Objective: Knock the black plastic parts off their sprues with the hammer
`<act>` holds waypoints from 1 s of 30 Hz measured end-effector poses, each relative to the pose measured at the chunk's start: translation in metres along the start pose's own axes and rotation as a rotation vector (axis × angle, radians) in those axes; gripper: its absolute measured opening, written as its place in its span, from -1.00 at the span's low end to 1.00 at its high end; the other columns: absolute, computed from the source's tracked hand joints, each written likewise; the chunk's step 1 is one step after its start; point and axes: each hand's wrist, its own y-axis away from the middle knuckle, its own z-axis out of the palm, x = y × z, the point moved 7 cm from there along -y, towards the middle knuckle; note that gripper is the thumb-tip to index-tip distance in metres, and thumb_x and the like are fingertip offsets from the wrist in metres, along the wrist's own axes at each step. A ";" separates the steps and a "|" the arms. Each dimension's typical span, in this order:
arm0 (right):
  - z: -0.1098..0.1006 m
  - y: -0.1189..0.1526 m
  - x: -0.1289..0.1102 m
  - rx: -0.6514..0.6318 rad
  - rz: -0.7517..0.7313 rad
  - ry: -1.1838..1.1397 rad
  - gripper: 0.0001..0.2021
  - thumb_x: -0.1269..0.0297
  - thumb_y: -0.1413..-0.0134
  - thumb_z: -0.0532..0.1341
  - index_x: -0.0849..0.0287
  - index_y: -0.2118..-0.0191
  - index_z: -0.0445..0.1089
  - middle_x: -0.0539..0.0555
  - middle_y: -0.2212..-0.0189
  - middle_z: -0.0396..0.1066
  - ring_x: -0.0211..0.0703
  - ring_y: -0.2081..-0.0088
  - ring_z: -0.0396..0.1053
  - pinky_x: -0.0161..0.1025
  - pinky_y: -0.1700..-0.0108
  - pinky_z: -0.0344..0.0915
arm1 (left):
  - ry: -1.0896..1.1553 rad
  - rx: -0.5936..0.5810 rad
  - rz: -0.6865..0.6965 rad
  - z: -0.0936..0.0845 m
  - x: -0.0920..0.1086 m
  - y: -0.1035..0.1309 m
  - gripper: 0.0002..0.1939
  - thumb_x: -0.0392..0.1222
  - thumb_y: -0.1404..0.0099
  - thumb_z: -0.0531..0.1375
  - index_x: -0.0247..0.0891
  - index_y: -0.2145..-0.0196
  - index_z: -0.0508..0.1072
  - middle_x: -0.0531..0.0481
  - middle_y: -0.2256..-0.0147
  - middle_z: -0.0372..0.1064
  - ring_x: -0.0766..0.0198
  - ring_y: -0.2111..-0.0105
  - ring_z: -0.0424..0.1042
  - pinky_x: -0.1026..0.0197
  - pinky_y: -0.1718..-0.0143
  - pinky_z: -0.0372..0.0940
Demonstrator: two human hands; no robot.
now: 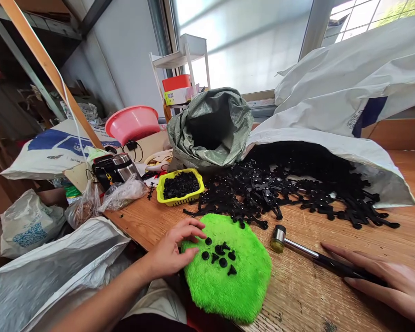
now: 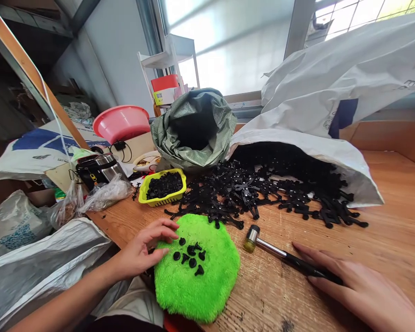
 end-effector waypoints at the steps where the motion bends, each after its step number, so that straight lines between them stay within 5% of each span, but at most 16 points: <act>1: 0.002 0.000 0.000 -0.025 -0.017 -0.015 -0.57 0.10 -0.07 0.02 -0.05 -0.09 0.19 0.00 -0.05 0.19 -0.04 -0.03 0.14 -0.19 -0.05 -0.04 | 0.012 0.045 -0.009 -0.002 0.000 0.000 -0.79 -0.35 -0.12 0.08 -0.22 0.26 0.37 -0.09 0.13 0.20 0.26 0.18 0.27 0.21 0.17 0.25; 4: 0.005 -0.001 0.007 -0.027 -0.032 -0.002 -0.57 0.09 -0.12 -0.02 -0.05 -0.12 0.15 0.00 -0.07 0.17 -0.05 -0.05 0.11 -0.17 -0.08 -0.08 | -0.064 0.147 -0.004 -0.006 0.008 0.001 -0.87 -0.32 -0.12 0.10 -0.22 0.34 0.38 -0.05 0.25 0.22 0.26 0.23 0.26 0.19 0.17 0.23; 10: 0.015 -0.003 0.028 -0.053 -0.019 0.010 -0.47 -0.17 0.02 -0.02 -0.26 -0.11 0.08 -0.19 -0.08 0.14 -0.02 -0.06 0.11 -0.05 -0.10 -0.06 | -0.341 0.101 0.096 0.013 0.039 -0.010 -0.90 -0.30 -0.13 0.11 -0.23 0.41 0.43 -0.06 0.25 0.22 0.21 0.19 0.21 0.13 0.13 0.15; 20: 0.014 -0.002 0.020 -0.128 0.065 0.039 -0.42 -0.23 0.04 -0.09 -0.23 -0.13 0.06 -0.21 -0.09 0.10 -0.09 -0.09 0.06 -0.08 -0.13 -0.12 | -0.342 0.089 0.040 0.014 0.035 -0.021 -0.85 -0.34 -0.11 0.11 -0.23 0.38 0.45 -0.03 0.30 0.26 0.25 0.24 0.24 0.15 0.14 0.15; 30: 0.006 -0.001 0.005 -0.138 0.109 0.057 -0.40 -0.23 0.07 -0.10 -0.20 -0.12 0.09 -0.18 -0.07 0.12 -0.04 -0.07 0.10 -0.03 -0.11 -0.08 | -0.385 -0.066 0.038 0.022 0.036 -0.014 -0.90 -0.31 -0.17 0.08 -0.22 0.45 0.38 -0.07 0.05 0.16 0.12 -0.03 0.05 0.00 -0.01 0.05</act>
